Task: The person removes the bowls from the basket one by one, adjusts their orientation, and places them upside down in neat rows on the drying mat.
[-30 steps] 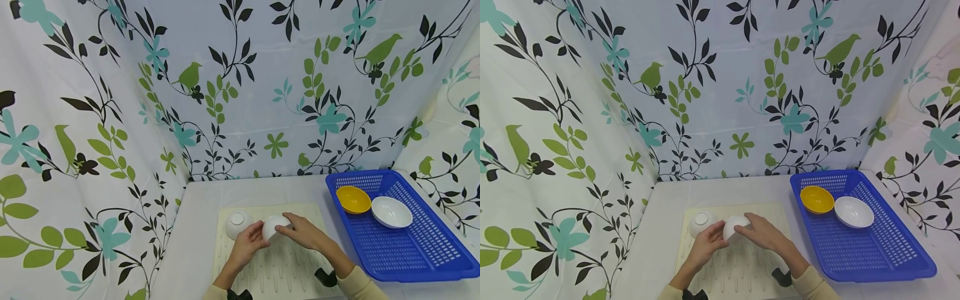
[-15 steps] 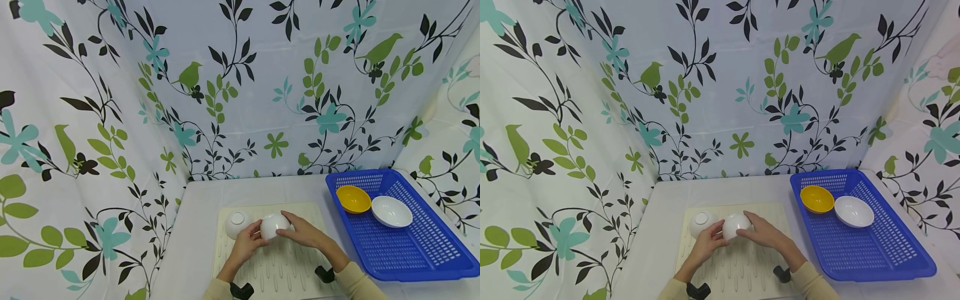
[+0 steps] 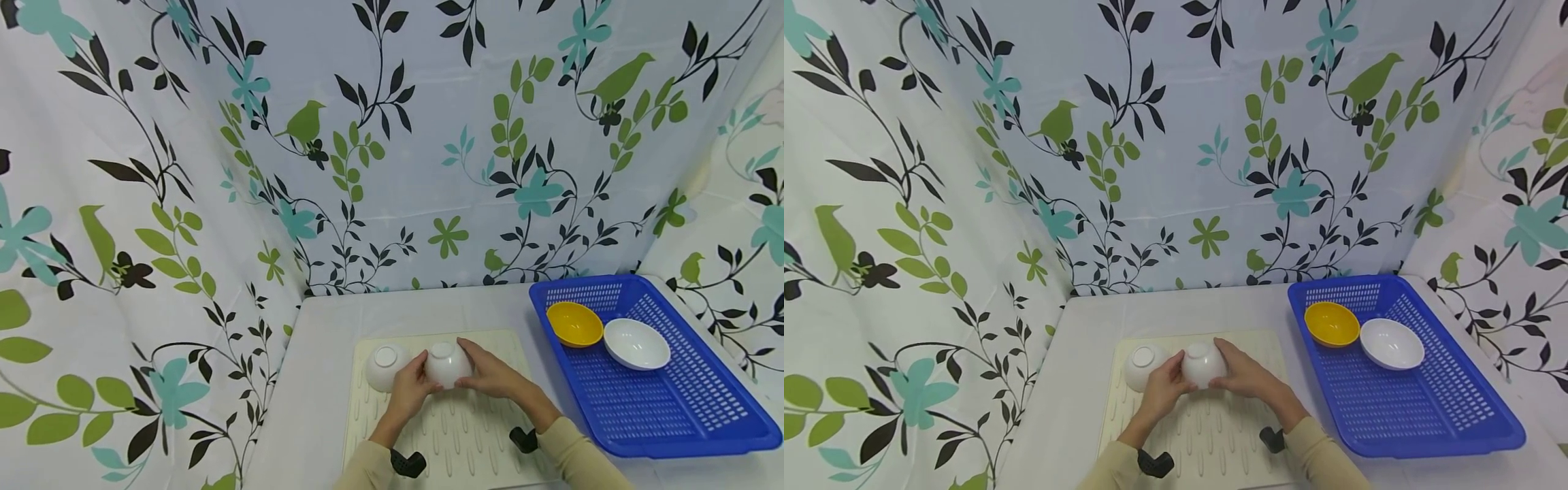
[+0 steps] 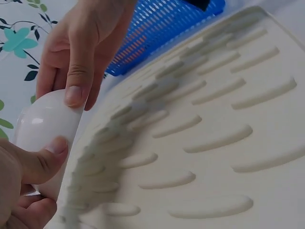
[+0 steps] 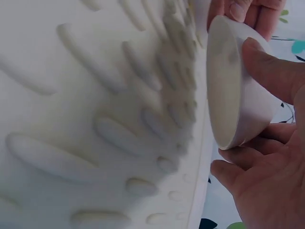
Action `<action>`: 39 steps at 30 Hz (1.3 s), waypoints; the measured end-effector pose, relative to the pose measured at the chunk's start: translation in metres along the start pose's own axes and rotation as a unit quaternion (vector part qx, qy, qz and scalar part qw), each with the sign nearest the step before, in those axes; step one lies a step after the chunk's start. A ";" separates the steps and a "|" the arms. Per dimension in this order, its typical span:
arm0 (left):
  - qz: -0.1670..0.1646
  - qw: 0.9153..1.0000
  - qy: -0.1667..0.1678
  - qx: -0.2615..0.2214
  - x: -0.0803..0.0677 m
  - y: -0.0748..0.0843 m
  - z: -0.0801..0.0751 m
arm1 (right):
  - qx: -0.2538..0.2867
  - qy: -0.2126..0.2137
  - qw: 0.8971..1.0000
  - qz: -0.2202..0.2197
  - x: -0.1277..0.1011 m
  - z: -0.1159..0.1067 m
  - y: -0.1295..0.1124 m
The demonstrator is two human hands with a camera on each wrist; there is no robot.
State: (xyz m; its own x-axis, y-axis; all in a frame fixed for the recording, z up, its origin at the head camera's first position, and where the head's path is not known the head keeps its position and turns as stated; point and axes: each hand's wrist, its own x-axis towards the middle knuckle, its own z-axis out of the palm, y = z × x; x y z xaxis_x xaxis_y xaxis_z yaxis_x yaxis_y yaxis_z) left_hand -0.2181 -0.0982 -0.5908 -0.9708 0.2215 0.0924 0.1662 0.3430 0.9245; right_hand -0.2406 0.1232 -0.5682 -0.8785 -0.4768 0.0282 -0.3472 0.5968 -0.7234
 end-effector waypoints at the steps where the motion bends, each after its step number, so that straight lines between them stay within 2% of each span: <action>1: 0.001 1.000 0.004 0.023 0.002 -0.002 0.002 | -0.001 0.003 1.000 -0.003 0.001 0.002 0.003; 4: 0.008 0.997 0.015 0.073 0.006 -0.007 0.008 | -0.013 0.016 0.999 -0.024 0.003 0.006 0.011; 8: 0.020 0.994 0.022 0.104 0.010 -0.013 0.014 | -0.027 0.030 0.999 -0.032 0.005 0.013 0.020; 21: 0.050 0.988 0.022 0.147 0.007 -0.021 0.021 | -0.033 0.044 0.998 0.004 0.006 0.024 0.026; 39: 0.028 0.985 0.010 0.173 0.008 -0.020 0.021 | -0.042 0.043 0.998 0.018 0.004 0.024 0.023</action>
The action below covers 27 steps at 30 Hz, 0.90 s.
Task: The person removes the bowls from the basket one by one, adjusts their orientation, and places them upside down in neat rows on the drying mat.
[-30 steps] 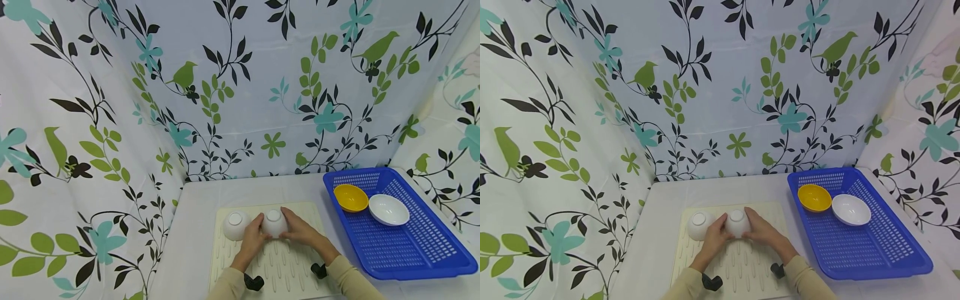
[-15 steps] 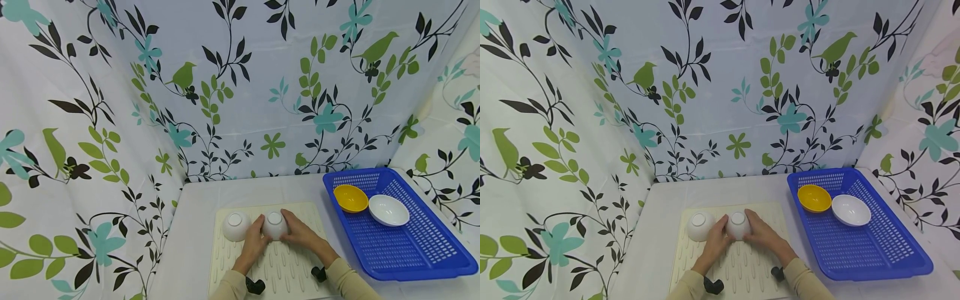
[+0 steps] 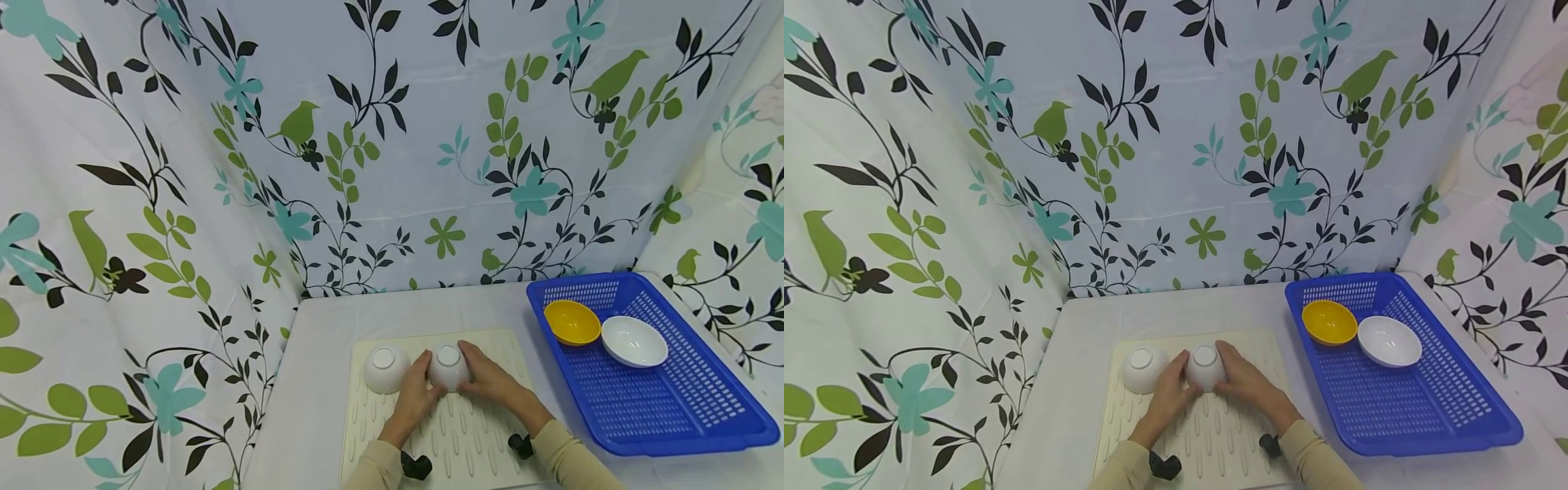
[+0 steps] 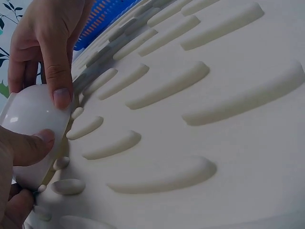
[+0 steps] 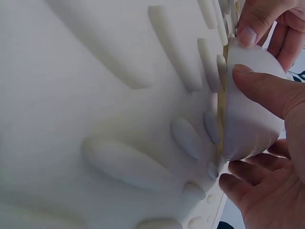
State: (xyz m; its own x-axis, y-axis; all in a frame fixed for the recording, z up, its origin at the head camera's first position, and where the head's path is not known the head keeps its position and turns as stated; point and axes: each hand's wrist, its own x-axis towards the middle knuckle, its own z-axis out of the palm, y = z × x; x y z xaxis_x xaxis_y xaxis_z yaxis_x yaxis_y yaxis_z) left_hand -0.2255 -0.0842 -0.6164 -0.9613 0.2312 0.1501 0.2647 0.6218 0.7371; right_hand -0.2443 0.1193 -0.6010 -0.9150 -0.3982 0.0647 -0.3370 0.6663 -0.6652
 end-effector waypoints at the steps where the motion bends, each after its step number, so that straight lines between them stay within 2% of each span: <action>1: -0.001 1.000 -0.001 -0.001 0.000 0.001 0.000 | -0.006 -0.001 1.000 0.000 0.000 0.000 0.000; 8: -0.002 1.000 0.004 -0.005 -0.002 0.004 -0.001 | -0.061 0.010 0.998 -0.015 -0.007 -0.011 -0.007; 14: 0.011 1.000 0.015 0.007 -0.003 0.001 0.003 | -0.066 0.007 0.998 0.008 -0.018 -0.029 -0.021; 19: 0.011 1.000 0.010 -0.003 -0.006 -0.001 0.006 | -0.074 0.004 0.997 0.031 -0.032 -0.047 -0.033; 24: -0.004 1.000 -0.002 -0.011 -0.004 -0.003 0.004 | -0.094 0.015 0.995 0.023 -0.040 -0.070 -0.045; 27: 0.000 1.000 -0.004 -0.007 -0.003 -0.005 0.002 | -0.103 0.019 0.994 0.019 -0.043 -0.084 -0.048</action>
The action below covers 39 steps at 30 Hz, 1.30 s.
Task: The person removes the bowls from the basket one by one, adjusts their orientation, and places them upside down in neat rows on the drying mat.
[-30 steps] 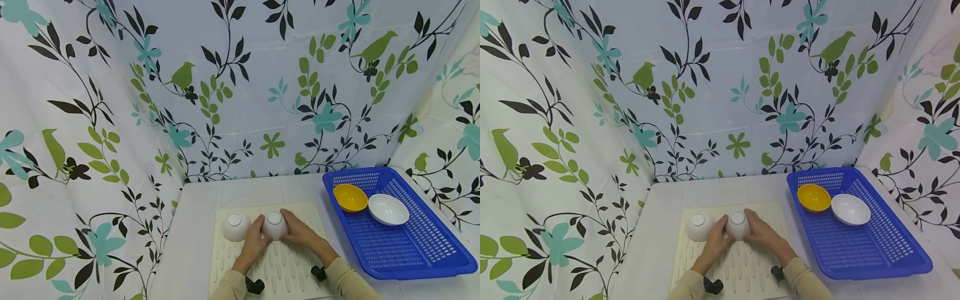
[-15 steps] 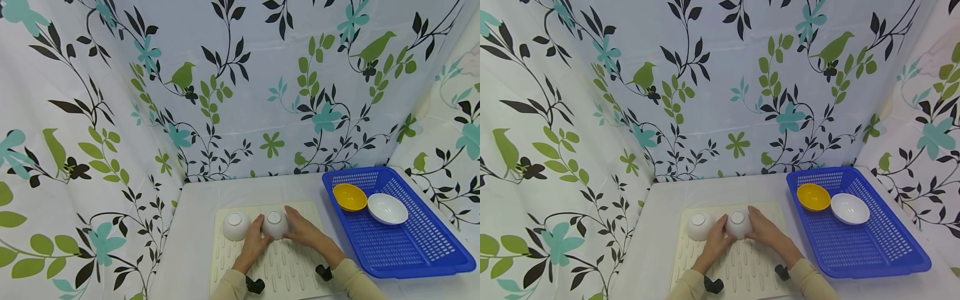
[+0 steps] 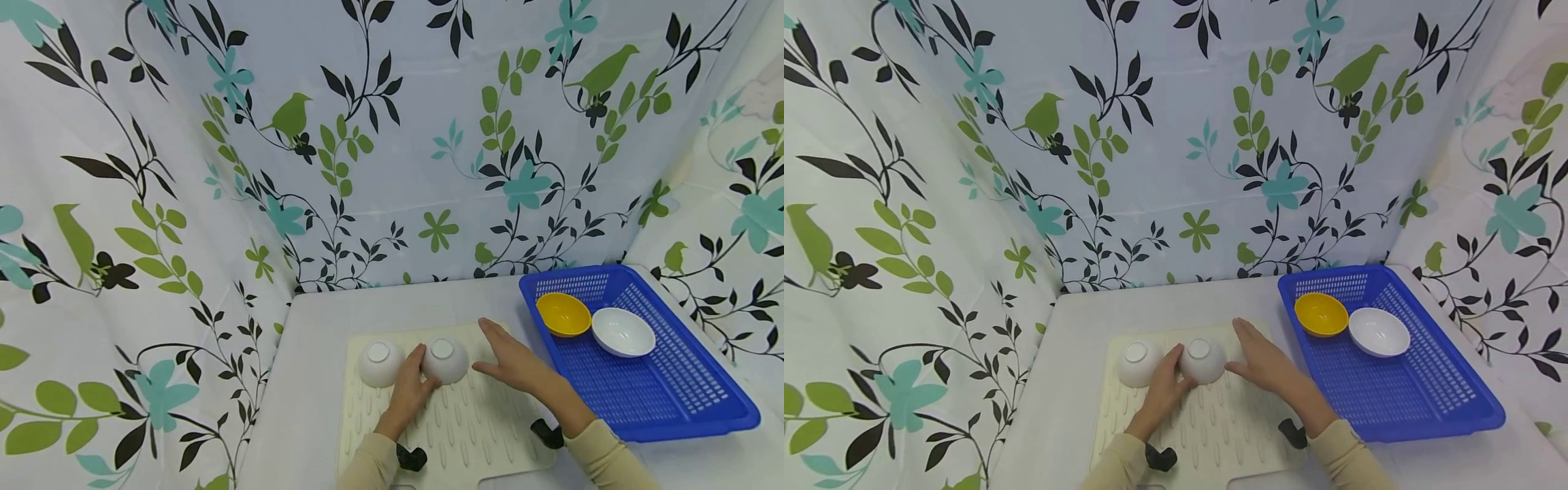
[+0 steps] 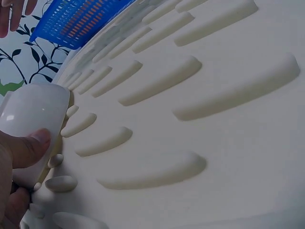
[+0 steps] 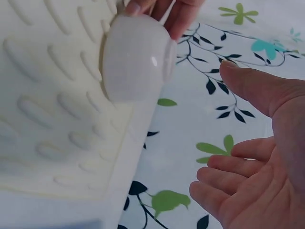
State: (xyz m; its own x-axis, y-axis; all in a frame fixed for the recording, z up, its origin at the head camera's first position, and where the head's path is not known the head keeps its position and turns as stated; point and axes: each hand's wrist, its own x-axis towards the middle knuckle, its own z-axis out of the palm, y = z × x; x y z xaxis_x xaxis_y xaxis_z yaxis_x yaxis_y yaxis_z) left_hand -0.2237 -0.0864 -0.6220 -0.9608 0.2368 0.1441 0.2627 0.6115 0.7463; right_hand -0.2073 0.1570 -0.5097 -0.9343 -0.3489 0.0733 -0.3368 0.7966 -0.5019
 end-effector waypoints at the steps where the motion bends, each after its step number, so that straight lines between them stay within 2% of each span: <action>1: 0.002 1.000 0.001 0.002 0.001 -0.001 -0.001 | -0.005 0.001 1.000 -0.004 0.000 -0.005 0.001; 7: 0.007 1.000 0.001 0.001 0.004 -0.001 -0.007 | -0.017 0.008 1.000 -0.005 -0.002 -0.030 0.006; 13: 0.004 1.000 0.006 -0.008 0.005 0.000 -0.008 | -0.033 0.002 0.999 0.032 -0.003 -0.057 0.020; 18: 0.002 1.000 0.007 -0.014 0.006 -0.001 -0.007 | -0.036 -0.016 0.998 0.059 -0.003 -0.080 0.051; 25: 0.001 1.000 0.014 -0.012 0.005 0.001 -0.004 | -0.048 -0.019 0.994 0.092 -0.006 -0.104 0.101; 32: 0.003 1.000 0.015 -0.005 0.004 0.001 -0.006 | -0.067 -0.053 0.987 0.133 -0.008 -0.112 0.146; 39: 0.015 1.000 0.017 0.002 0.000 -0.002 -0.002 | -0.075 -0.074 0.983 0.153 -0.017 -0.115 0.176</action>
State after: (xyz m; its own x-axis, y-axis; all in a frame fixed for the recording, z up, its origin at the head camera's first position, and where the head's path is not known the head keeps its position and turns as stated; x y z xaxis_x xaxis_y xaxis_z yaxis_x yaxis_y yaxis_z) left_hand -0.2246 -0.0891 -0.6217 -0.9548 0.2292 0.1893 0.2924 0.6081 0.7380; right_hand -0.2640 0.3597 -0.5002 -0.9712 -0.1412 -0.1922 -0.0672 0.9353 -0.3475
